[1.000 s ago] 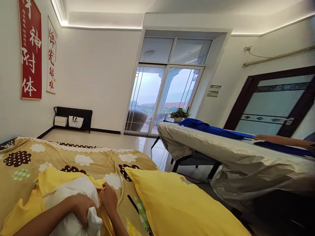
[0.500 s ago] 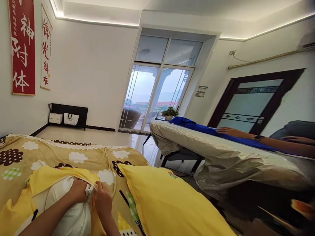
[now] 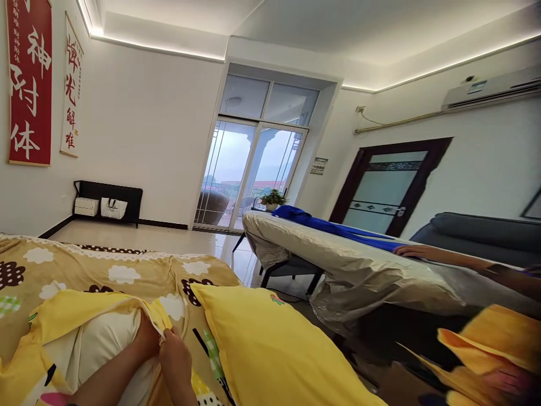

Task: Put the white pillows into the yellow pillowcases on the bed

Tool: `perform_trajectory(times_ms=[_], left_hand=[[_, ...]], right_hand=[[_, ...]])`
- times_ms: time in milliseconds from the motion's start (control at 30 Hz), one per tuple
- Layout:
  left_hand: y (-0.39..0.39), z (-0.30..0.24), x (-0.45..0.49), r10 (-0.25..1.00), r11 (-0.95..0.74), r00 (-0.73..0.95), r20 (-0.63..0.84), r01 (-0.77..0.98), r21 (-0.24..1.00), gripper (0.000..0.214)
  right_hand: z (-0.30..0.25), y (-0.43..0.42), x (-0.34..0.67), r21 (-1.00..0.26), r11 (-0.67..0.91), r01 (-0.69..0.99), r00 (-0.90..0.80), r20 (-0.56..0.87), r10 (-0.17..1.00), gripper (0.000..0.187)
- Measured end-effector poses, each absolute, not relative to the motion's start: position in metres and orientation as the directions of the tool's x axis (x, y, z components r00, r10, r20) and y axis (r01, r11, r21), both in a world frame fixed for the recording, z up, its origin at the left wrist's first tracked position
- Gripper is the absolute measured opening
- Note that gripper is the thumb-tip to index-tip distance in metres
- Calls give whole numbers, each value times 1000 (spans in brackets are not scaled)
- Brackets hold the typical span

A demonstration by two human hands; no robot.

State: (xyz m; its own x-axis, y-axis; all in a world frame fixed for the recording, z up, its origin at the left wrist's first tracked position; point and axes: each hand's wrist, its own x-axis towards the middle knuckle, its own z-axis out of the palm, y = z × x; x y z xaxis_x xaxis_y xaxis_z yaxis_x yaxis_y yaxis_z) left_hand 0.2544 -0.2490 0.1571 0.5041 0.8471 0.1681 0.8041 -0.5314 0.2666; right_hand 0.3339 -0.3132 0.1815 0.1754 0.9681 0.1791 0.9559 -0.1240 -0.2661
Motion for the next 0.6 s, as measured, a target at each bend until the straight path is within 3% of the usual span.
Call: perform_trajectory(times_ms=[100,200,300,367,500,600], left_hand=[[-262,157,245,804,-594,567,179,750,290,60],[-286,149,214,652,-752,732,199,589,297,63],[-309,134,181,520,-828,851,77,479,291,71],[-316,129,167,570,-788,821,15,542,292,72],[-307,133,162,726,-651,685,56,659,377,78],[-298,135,166,698,-676,707,111,601,426,74]], right_hand=[[170,-312,353,-242,-193,951,233,150,961,36],[163,-314,369,-249,-212,945,249,129,960,33],[165,-320,370,-284,-169,944,207,111,972,32],[170,-325,365,-307,-121,944,161,107,981,32],[187,-332,353,-324,-69,944,120,140,983,32],[201,-325,353,-342,-45,939,118,195,974,32]])
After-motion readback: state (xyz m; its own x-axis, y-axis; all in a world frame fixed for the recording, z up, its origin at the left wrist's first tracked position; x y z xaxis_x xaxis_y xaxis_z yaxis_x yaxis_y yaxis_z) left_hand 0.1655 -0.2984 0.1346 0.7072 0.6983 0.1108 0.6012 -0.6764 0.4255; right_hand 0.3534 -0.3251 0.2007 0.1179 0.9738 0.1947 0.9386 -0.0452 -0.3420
